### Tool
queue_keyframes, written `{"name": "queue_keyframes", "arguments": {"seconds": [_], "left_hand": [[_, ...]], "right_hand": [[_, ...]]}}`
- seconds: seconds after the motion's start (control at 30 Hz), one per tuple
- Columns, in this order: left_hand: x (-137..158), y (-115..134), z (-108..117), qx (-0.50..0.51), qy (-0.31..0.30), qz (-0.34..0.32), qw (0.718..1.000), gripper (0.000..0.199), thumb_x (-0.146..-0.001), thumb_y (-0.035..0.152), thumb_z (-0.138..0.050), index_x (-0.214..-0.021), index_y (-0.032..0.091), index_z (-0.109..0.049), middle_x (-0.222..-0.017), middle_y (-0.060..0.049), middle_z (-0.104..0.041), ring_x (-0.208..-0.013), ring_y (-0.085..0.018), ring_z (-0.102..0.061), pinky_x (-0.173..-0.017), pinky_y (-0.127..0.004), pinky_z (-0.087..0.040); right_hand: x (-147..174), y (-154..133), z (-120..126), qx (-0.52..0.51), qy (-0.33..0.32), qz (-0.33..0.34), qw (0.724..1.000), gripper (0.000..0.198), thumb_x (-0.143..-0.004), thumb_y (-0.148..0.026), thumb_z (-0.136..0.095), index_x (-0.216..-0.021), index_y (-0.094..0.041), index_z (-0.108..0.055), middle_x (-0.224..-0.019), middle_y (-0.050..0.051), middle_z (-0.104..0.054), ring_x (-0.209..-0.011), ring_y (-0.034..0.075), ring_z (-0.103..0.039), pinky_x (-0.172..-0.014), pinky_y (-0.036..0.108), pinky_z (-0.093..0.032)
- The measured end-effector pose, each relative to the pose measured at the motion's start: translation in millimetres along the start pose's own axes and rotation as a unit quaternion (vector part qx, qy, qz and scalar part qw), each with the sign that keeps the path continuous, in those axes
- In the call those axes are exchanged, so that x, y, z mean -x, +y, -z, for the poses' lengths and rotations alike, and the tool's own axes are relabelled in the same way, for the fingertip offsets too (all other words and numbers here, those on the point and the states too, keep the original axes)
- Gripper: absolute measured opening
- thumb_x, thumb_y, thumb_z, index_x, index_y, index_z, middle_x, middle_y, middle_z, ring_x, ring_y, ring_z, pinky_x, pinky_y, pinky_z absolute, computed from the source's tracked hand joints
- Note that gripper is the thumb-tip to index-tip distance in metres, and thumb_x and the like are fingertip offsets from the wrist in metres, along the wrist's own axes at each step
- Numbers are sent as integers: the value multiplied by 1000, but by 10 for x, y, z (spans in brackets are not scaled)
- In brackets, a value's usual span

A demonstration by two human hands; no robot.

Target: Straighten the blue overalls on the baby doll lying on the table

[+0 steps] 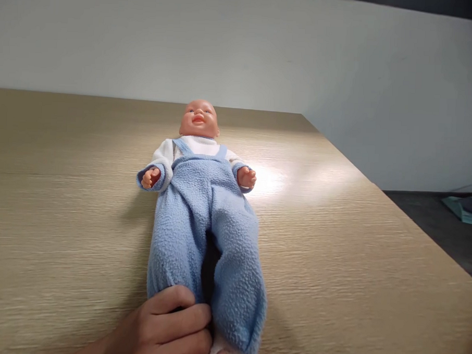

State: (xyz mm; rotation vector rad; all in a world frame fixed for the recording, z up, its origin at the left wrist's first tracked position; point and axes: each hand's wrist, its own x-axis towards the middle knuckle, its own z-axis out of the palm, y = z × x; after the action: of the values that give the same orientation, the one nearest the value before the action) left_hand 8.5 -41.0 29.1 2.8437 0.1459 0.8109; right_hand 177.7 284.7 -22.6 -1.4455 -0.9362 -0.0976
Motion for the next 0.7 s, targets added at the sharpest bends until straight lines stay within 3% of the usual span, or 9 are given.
{"name": "queue_keyframes", "arguments": {"seconds": [0.13, 0.27, 0.37, 0.5, 0.7], "left_hand": [[-44, -33, -103, -31, -13, -2, 999, 50, -106, 42, -36, -90, 13, -73, -67, 2, -57, -77, -7, -69, -75, -12, -54], [2, -25, -167, -43, 4, 9, 999, 46, -105, 48, -42, -94, 15, -71, -67, 0, -59, -77, -10, -68, -76, -15, -54], [54, -10, -202, -22, 66, 11, 998, 36, -108, 36, -42, -95, 16, -70, -63, 1, -59, -73, -10, -66, -77, -17, -52], [57, -2, -254, 42, 173, -16, 984, 45, -108, 9, -29, -88, 15, -69, -63, 3, -62, -68, -10, -62, -77, -26, -46], [45, 5, -265, 60, 168, -17, 984, 48, -108, 9, -27, -89, 14, -70, -72, 2, -68, -73, -12, -62, -79, -31, -40]], "right_hand": [[30, -19, 20, -5, 13, 8, 1000, 30, -58, -26, -60, -40, -27, -37, -51, 1, -35, -46, 19, -34, -45, 33, -19], [20, -3, 15, -11, 9, 9, 1000, 34, -57, -24, -62, -40, -28, -34, -51, 2, -35, -47, 21, -36, -46, 34, -21], [-4, 25, 0, -13, -10, 11, 1000, 32, -59, -26, -60, -40, -27, -35, -53, 2, -35, -49, 20, -39, -45, 33, -22], [-8, 34, 1, -4, -26, 11, 1000, 27, -63, -30, -53, -42, -26, -37, -57, 2, -37, -53, 16, -36, -46, 29, -23], [7, 13, 41, 2, -50, 2, 999, 31, -64, -29, -54, -44, -27, -31, -57, 3, -35, -54, 18, -36, -45, 32, -22]]}}
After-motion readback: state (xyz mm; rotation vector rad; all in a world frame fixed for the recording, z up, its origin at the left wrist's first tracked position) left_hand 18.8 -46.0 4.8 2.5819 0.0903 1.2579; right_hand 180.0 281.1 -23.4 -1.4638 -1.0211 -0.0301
